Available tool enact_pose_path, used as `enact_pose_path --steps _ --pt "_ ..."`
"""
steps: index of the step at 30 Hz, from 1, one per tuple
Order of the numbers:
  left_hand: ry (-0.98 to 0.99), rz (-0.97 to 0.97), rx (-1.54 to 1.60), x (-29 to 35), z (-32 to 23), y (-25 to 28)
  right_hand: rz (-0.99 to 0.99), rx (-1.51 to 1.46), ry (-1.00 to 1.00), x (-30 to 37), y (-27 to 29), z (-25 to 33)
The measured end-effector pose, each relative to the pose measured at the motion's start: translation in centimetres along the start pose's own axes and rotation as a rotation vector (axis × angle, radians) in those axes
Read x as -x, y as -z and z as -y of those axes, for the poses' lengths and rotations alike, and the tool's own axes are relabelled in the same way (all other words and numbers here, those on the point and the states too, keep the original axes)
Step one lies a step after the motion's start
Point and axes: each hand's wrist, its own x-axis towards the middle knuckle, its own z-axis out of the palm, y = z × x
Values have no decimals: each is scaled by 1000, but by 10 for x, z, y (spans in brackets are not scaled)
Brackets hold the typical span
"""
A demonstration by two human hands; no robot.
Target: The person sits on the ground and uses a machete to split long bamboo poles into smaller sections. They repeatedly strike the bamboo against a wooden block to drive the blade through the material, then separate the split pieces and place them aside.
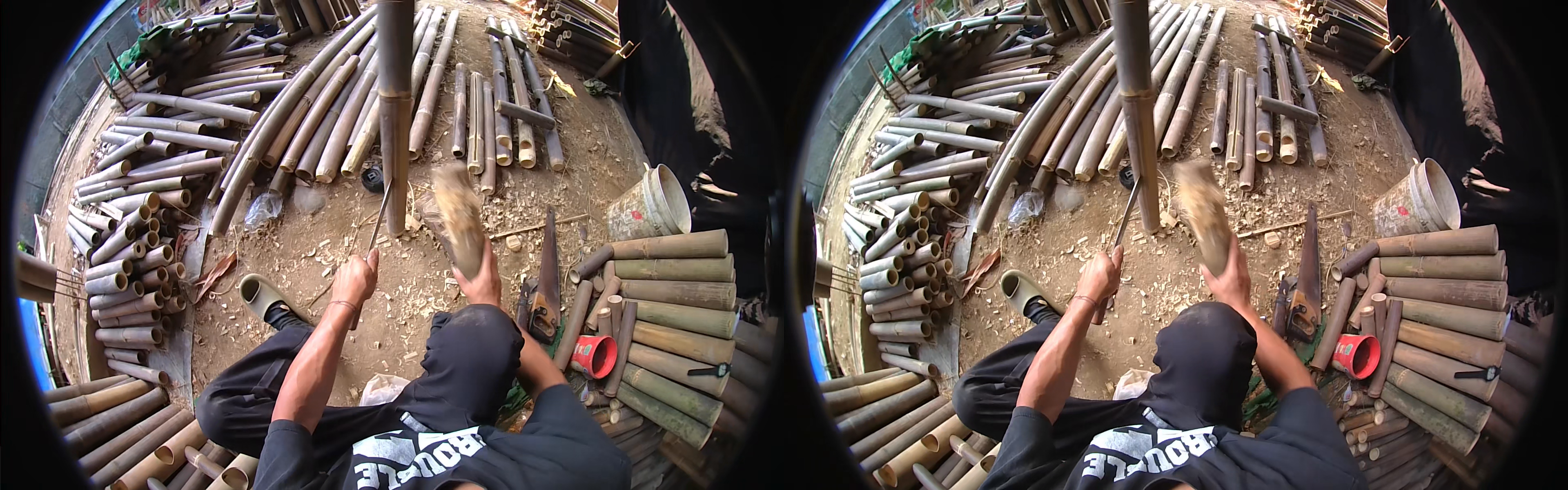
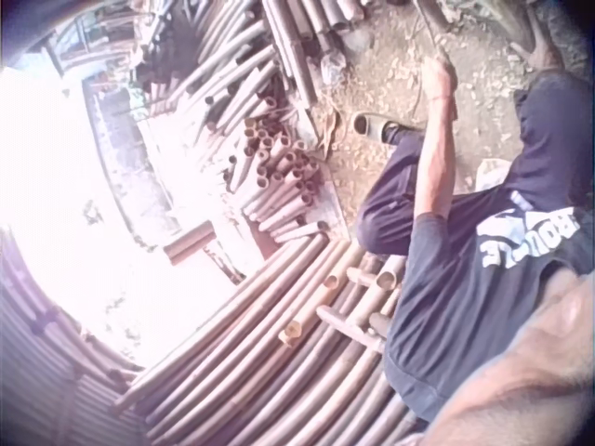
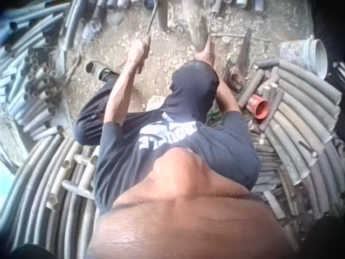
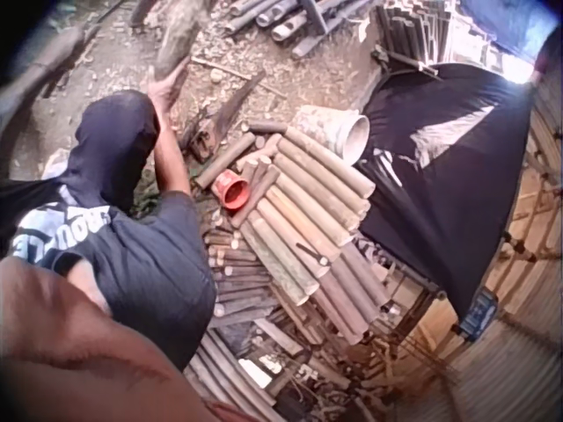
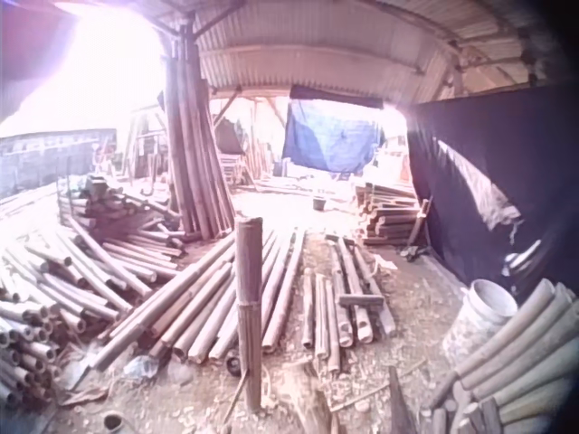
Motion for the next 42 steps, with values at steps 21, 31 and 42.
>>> enact_pose_path --steps 21,31,42 --pt "-299 -737 768 -149 -86 112 731 -241 -131 -31 57 81" --pt "-136 -737 963 -250 9 78 558 -163 -161 -15 -114 -5" --pt "-25 -698 1011 -313 63 53 603 -320 -140 -21 -185 -6"
